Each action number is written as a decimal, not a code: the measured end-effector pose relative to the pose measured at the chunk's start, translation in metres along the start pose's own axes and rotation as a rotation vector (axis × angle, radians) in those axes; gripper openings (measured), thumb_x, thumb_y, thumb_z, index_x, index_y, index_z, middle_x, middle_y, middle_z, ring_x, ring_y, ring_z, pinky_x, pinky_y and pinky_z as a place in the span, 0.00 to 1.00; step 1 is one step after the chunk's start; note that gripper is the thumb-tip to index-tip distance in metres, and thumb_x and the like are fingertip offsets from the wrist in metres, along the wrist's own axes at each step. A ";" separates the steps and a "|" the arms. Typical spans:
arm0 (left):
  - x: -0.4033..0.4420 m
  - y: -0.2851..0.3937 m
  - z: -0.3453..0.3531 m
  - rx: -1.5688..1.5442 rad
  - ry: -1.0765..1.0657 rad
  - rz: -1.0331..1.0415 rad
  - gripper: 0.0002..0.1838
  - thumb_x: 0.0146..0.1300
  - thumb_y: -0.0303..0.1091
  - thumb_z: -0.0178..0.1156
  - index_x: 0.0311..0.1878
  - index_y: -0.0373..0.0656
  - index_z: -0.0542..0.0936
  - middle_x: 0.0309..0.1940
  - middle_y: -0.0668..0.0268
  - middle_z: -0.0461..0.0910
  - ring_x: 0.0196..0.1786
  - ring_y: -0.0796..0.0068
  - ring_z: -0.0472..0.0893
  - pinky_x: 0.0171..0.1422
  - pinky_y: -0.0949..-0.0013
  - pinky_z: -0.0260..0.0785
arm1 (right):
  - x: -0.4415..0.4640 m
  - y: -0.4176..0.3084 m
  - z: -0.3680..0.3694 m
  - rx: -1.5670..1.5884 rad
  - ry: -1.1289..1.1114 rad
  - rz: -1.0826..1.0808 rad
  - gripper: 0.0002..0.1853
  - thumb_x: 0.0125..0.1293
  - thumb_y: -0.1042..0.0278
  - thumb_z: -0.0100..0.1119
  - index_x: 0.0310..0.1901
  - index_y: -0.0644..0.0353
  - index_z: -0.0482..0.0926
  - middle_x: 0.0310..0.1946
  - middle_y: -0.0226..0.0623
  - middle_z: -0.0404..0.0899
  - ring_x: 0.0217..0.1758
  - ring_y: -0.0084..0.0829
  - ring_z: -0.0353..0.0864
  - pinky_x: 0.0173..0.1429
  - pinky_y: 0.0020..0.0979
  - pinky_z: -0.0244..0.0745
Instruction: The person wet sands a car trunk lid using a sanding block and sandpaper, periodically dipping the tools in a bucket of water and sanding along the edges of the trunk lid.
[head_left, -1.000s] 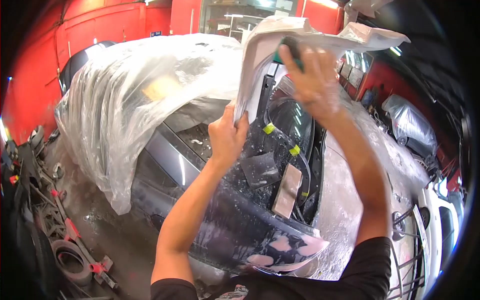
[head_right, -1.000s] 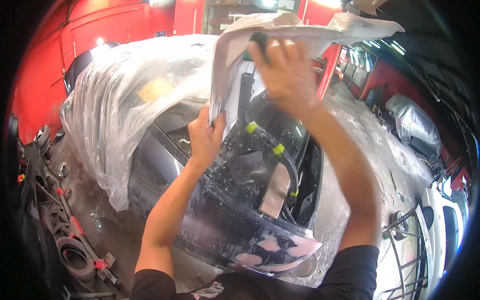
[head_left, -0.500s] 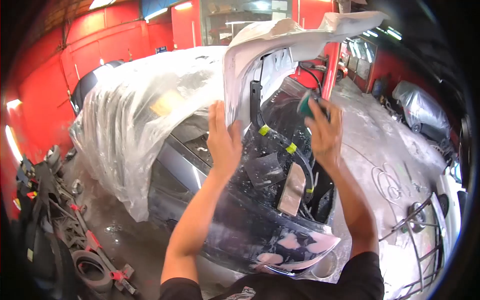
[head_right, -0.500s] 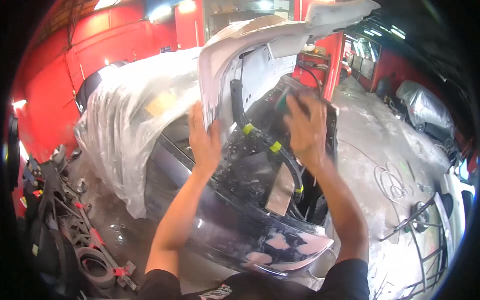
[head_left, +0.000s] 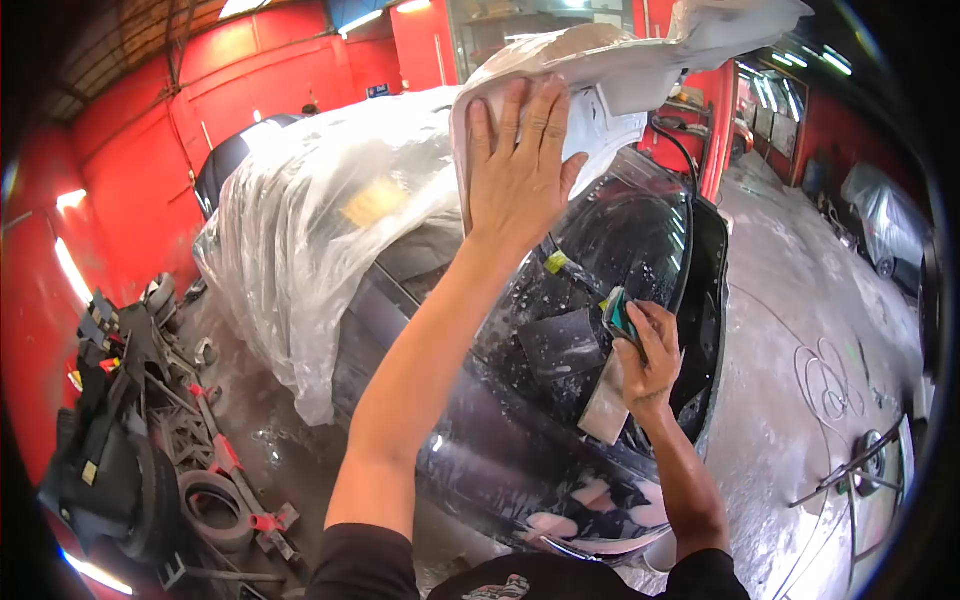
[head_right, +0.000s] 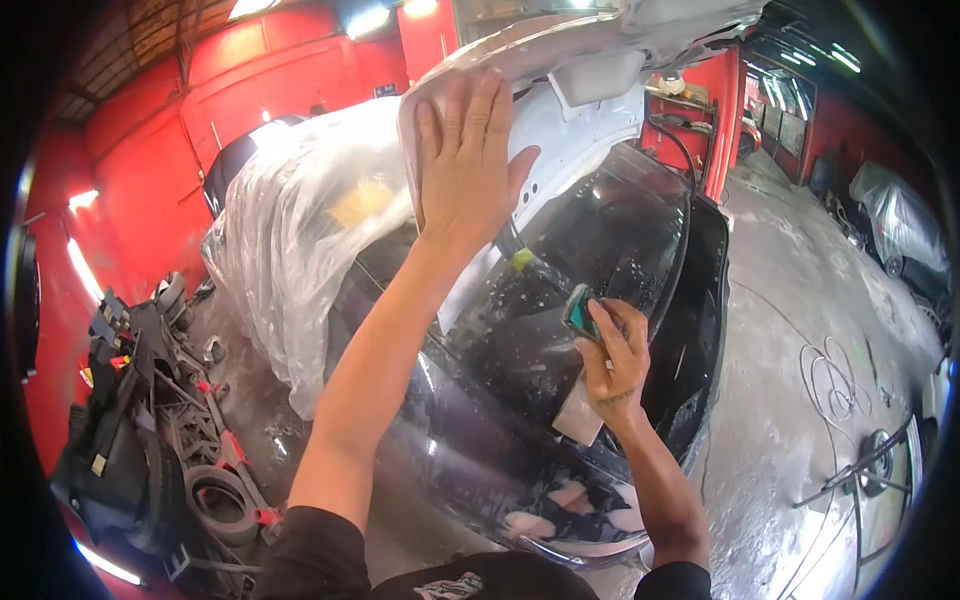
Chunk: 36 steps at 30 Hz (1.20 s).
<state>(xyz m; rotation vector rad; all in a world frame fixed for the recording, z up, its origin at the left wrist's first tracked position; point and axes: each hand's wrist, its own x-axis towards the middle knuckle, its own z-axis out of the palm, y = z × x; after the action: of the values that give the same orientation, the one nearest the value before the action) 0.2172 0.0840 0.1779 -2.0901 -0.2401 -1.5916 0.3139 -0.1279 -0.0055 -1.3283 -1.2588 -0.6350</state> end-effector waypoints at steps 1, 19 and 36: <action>-0.005 0.002 -0.001 0.002 -0.004 -0.035 0.41 0.71 0.42 0.68 0.82 0.34 0.65 0.86 0.52 0.59 0.88 0.43 0.57 0.89 0.40 0.48 | -0.002 0.002 0.000 0.007 -0.001 -0.005 0.25 0.61 0.78 0.72 0.63 0.67 0.86 0.60 0.52 0.80 0.59 0.49 0.84 0.64 0.42 0.81; -0.002 0.039 0.011 -0.102 0.061 -0.203 0.54 0.66 0.42 0.68 0.85 0.25 0.50 0.85 0.28 0.46 0.86 0.18 0.45 0.91 0.35 0.36 | -0.054 -0.005 -0.063 0.108 0.019 0.205 0.24 0.73 0.64 0.70 0.64 0.70 0.84 0.59 0.53 0.81 0.62 0.43 0.82 0.67 0.39 0.77; -0.092 0.017 -0.074 -0.058 -0.024 -0.083 0.34 0.61 0.24 0.64 0.74 0.38 0.77 0.72 0.53 0.80 0.69 0.41 0.77 0.73 0.42 0.67 | -0.128 -0.034 -0.117 0.073 0.151 0.527 0.28 0.76 0.60 0.67 0.70 0.69 0.81 0.58 0.39 0.80 0.57 0.27 0.77 0.59 0.27 0.70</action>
<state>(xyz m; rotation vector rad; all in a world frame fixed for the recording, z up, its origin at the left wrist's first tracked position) 0.1338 0.0482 0.1005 -2.1702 -0.2954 -1.6407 0.2826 -0.2821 -0.0856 -1.4449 -0.7552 -0.3046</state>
